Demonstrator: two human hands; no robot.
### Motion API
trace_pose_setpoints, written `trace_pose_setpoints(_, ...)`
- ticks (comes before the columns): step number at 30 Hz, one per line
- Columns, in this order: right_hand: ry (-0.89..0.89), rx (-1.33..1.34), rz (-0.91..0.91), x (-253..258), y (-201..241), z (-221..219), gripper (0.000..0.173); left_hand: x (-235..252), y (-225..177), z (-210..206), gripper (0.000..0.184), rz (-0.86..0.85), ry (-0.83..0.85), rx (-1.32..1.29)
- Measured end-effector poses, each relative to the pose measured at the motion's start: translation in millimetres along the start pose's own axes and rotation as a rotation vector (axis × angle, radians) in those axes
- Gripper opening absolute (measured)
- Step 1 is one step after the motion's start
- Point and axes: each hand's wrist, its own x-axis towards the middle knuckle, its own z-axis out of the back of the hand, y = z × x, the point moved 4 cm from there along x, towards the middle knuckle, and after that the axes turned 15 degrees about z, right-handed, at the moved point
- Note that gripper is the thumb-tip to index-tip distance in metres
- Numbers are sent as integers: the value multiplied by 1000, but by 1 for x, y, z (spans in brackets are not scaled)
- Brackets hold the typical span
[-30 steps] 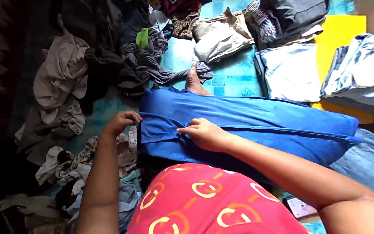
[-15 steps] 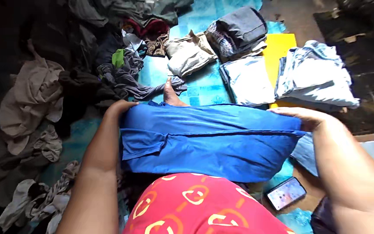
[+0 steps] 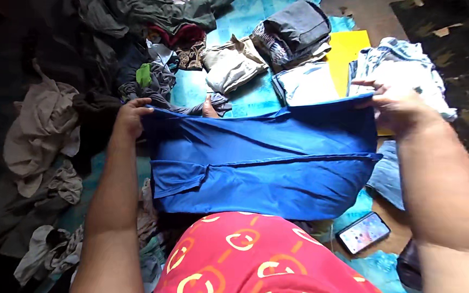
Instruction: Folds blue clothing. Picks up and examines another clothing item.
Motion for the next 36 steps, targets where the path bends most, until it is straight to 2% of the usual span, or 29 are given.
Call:
trace_pose_setpoints(3, 132, -12, 249, -42, 16, 31, 52, -61, 3, 31, 35, -226, -6, -48)
trace_pose_setpoints(5, 196, -35, 293, -83, 20, 45, 48, -103, 23, 47, 31, -288, 15, -7)
trace_pose_setpoints(7, 272, -22, 232, -124, 23, 43, 42, -135, 58, 57, 25, -235, 37, 56)
trace_pose_setpoints(9, 372, -66, 130, -155, 2, 42, 46, -152, 101, 59, 21, -97, 68, 134)
trace_pose_setpoints(11, 348, -117, 8, -175, -12, 34, 50, -156, 136, 55, 20, 38, 112, 185)
trace_pose_setpoints(13, 300, -76, 23, -184, -23, 35, 46, -154, 156, 49, 19, 86, 123, 168)
trace_pose_setpoints(16, 295, -42, 48, -184, -21, 36, 40, -151, 152, 35, 20, 57, 69, 65)
trace_pose_setpoints(17, 319, -79, 1, -184, -15, 33, 46, -148, 147, 31, 23, 26, 47, 42)
trace_pose_setpoints(19, 387, -245, -103, -187, -6, 20, 70, -145, 137, 26, 24, -18, 3, 26)
trace_pose_setpoints(20, 382, -310, -124, -188, -5, 14, 71, -146, 132, 25, 22, -32, -8, 19)
trace_pose_setpoints(22, 327, -367, -69, -191, -8, 5, 51, -150, 122, 28, 18, -63, -1, -52)
trace_pose_setpoints(24, 286, -308, -19, -196, -10, 2, 31, -157, 112, 34, 20, -82, 29, -154)
trace_pose_setpoints(25, 295, -280, -18, -198, -10, 4, 29, -161, 109, 38, 22, -87, 53, -193)
trace_pose_setpoints(27, 392, -354, -45, -200, -5, 6, 44, -168, 110, 46, 23, -76, 112, -178)
trace_pose_setpoints(29, 507, -510, -76, -199, -3, -2, 59, -171, 119, 50, 20, 3, 150, 33)
trace_pose_setpoints(30, 524, -597, -65, -198, -2, -10, 58, -170, 126, 49, 16, 61, 175, 162)
trace_pose_setpoints(32, 477, -784, -4, -199, 1, -28, 46, -169, 138, 42, 11, 165, 192, 324)
trace_pose_setpoints(34, 402, -904, 53, -206, 4, -39, 25, -167, 145, 35, 15, 181, 143, 336)
trace_pose_setpoints(36, 346, -926, 173, -214, 3, -42, 16, -164, 145, 31, 23, 173, 68, 309)
